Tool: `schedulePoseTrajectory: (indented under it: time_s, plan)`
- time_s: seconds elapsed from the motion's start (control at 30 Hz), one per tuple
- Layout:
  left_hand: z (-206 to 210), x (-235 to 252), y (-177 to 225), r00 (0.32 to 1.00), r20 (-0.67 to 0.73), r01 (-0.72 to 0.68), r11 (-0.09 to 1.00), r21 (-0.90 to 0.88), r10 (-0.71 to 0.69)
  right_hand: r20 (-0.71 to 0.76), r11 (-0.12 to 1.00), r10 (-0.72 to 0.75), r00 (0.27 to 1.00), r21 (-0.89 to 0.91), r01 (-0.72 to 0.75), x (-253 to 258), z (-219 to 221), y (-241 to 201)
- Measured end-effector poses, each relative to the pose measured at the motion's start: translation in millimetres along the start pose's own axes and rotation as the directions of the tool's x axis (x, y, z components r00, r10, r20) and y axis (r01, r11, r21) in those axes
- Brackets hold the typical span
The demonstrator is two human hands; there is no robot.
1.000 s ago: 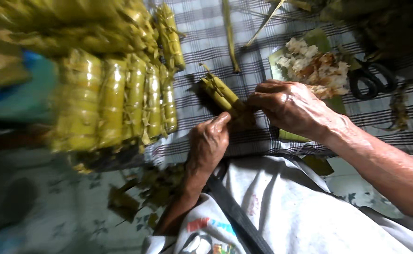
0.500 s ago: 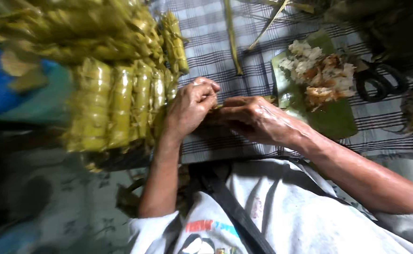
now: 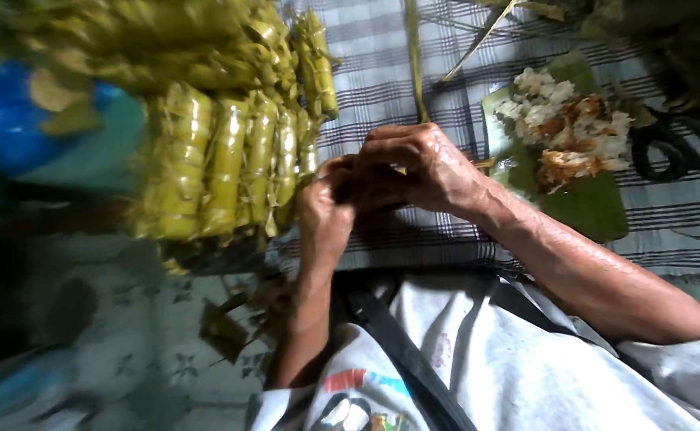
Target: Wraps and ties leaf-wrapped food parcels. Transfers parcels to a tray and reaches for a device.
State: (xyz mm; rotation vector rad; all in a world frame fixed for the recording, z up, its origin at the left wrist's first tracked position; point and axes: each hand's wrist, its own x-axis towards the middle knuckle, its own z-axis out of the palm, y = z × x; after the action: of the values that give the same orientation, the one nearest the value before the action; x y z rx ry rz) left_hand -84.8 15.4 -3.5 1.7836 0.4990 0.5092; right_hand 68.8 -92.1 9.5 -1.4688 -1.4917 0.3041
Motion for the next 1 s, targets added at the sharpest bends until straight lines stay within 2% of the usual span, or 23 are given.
schedulePoseTrajectory:
  time_s: [0.1, 0.3, 0.4, 0.47, 0.7, 0.87, 0.93, 1.0]
  plan:
    - [9.0, -2.0, -3.5, 0.994, -0.093, -0.047, 0.996, 0.078, 0.054, -0.003, 0.996, 0.067, 0.998, 0.051, -0.066, -3.6, 3.4, 6.6]
    - [10.8, -4.2, -0.7, 0.980, -0.092, -0.142, 0.939, 0.314, 0.179, -0.032, 0.988, 0.107, 0.994, -0.105, -0.110, -17.5, 13.1, 2.8]
    - [9.7, -6.3, -2.3, 0.984, -0.088, -0.116, 0.928, 0.353, 0.156, 0.007, 0.979, 0.147, 0.989, -0.146, -0.144, -23.4, 17.4, -4.9]
    - [10.1, -7.9, -1.5, 0.988, -0.083, -0.092, 0.919, 0.385, 0.133, -0.019, 0.969, 0.184, 0.983, -0.165, -0.184, -26.3, 21.0, -9.5]
    - [10.7, -3.6, 1.7, 0.984, -0.041, -0.139, 0.892, 0.431, 0.174, -0.160, 0.936, 0.266, 0.950, -0.193, -0.295, -25.6, 34.0, -21.8]
    - [16.6, -1.3, 0.7, 0.924, -0.088, -0.277, 0.808, 0.520, 0.373, -0.172, 0.929, 0.305, 0.937, -0.162, -0.333, -24.6, 33.7, -22.8]
    - [19.6, -1.4, -2.4, 0.883, -0.131, -0.334, 0.801, 0.496, 0.450, -0.157, 0.927, 0.341, 0.927, -0.109, -0.360, -23.8, 27.0, -24.8]
    - [19.9, -1.9, -6.6, 0.892, -0.160, -0.334, 0.855, 0.397, 0.423, -0.146, 0.922, 0.373, 0.916, -0.051, -0.384, -23.7, 21.1, -24.9]
